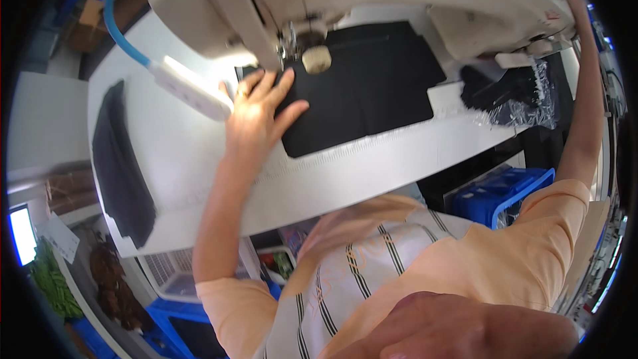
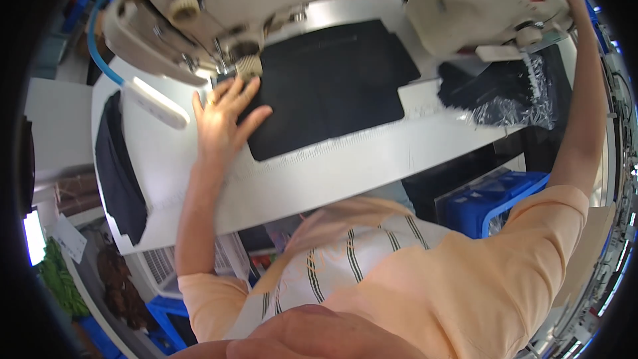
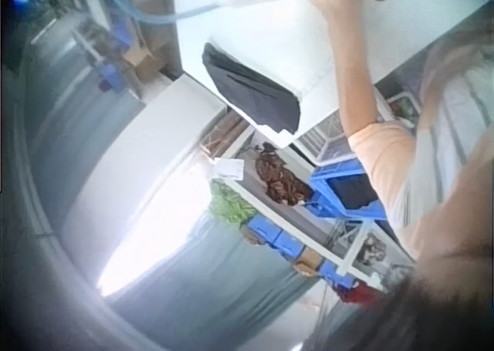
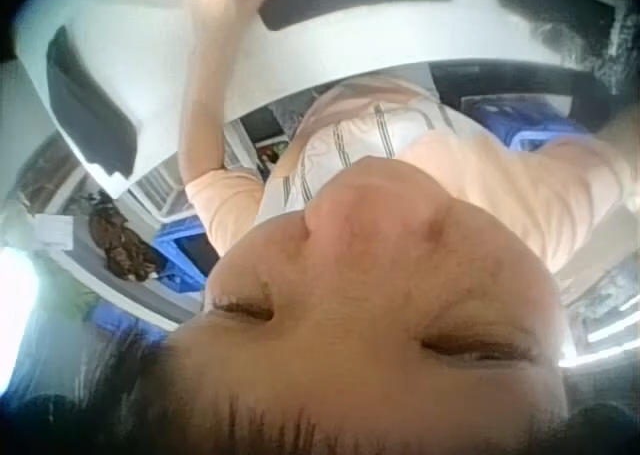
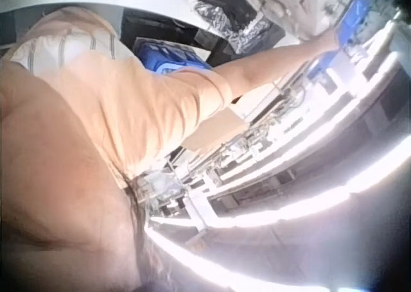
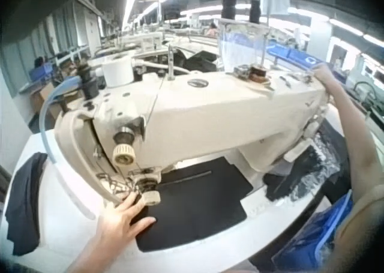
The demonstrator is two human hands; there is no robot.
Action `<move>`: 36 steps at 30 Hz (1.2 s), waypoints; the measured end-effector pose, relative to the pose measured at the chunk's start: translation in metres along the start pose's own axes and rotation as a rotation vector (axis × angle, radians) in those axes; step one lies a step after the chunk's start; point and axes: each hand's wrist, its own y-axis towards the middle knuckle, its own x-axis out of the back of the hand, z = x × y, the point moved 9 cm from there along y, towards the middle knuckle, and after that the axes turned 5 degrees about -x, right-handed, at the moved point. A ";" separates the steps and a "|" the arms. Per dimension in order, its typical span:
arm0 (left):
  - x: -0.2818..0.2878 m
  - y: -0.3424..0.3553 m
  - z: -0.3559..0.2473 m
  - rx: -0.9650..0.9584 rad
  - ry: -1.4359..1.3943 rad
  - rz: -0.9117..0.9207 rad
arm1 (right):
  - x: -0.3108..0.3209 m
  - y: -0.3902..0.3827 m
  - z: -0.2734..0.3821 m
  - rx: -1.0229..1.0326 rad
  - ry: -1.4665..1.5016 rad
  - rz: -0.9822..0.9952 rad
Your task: The recorder is sewing a zipper onto a black fabric panel using an industrial sewing machine.
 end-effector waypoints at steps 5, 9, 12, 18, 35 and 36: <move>-0.005 -0.025 0.015 -0.004 -0.053 -0.094 | -0.020 0.008 0.038 0.245 -0.121 0.033; -0.004 -0.029 0.011 -0.001 -0.048 -0.098 | -0.029 0.005 0.030 0.169 -0.056 0.025; -0.003 -0.025 0.010 -0.009 -0.028 -0.105 | -0.024 0.006 0.031 0.211 -0.136 0.000; -0.002 -0.028 0.013 -0.004 -0.094 -0.127 | -0.027 -0.003 0.043 0.217 -0.118 -0.070; 0.000 -0.047 -0.046 -0.207 -0.190 -0.117 | -0.016 -0.022 0.052 0.241 -0.204 -0.074; 0.000 -0.052 -0.039 -0.160 -0.347 -0.119 | -0.022 -0.018 0.050 0.237 -0.201 -0.032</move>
